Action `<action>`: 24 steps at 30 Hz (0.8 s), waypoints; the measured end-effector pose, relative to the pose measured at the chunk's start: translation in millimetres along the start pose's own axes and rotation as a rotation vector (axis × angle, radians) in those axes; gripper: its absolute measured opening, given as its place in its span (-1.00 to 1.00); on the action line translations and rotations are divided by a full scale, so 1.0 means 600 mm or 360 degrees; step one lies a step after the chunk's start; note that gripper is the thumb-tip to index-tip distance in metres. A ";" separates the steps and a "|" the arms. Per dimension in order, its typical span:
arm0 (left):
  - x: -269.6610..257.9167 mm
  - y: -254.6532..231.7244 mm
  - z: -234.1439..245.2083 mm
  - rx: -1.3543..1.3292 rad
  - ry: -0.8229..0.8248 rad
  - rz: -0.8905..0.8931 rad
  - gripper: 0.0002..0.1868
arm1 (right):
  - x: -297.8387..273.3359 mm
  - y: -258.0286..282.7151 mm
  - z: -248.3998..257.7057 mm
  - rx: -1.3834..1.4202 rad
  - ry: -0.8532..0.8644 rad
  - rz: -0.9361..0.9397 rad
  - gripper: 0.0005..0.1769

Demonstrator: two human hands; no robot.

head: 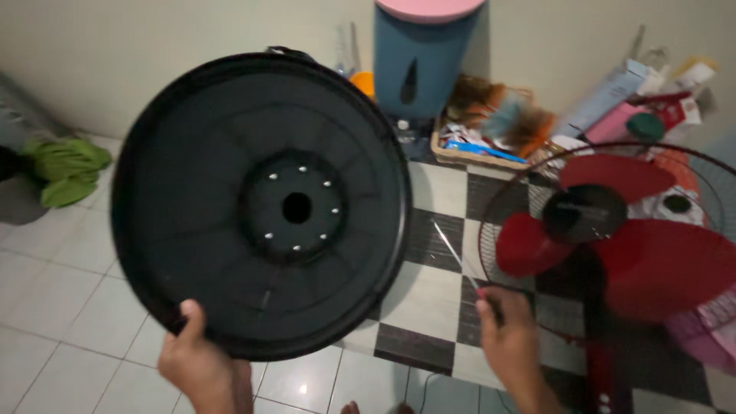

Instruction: The person disassembles a standing fan by first unscrewing the neck joint and detaching the fan head from the stand. They then remove the base and use a screwdriver to loosen several screws on the underside of the base.

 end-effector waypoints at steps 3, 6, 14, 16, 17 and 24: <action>-0.006 0.002 -0.010 -0.0034 -0.0061 0.0172 -0.70 | 0.051 0.081 0.069 -0.0045 -0.0029 0.0077 -0.70; -0.014 -0.016 -0.028 0.0069 -0.0014 0.0081 -0.68 | 0.083 0.165 0.153 0.0347 -0.0278 0.0190 -0.73; -0.050 0.001 -0.049 -0.0233 -0.0183 0.0604 -0.71 | 0.127 0.368 0.242 0.1311 -0.0329 0.0399 -0.73; -0.054 -0.001 -0.053 -0.0267 -0.0174 0.0642 -0.71 | 0.129 0.422 0.243 0.1344 -0.0233 0.0548 -0.74; -0.055 -0.001 -0.054 -0.0283 -0.0175 0.0654 -0.70 | 0.124 0.450 0.242 0.1294 -0.0197 0.0688 -0.74; -0.064 -0.012 -0.056 -0.0260 -0.0147 0.0658 -0.61 | 0.111 0.561 0.188 0.1258 0.0074 0.1007 -0.70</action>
Point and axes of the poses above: each hand's wrist, its own x-axis towards the middle knuckle, its own z-axis out of the back of the hand, y = z × x, the point moved 9 cm from there along x, towards the middle knuckle, and after that the axes turned 13 degrees about -y, right-handed, at the moved point
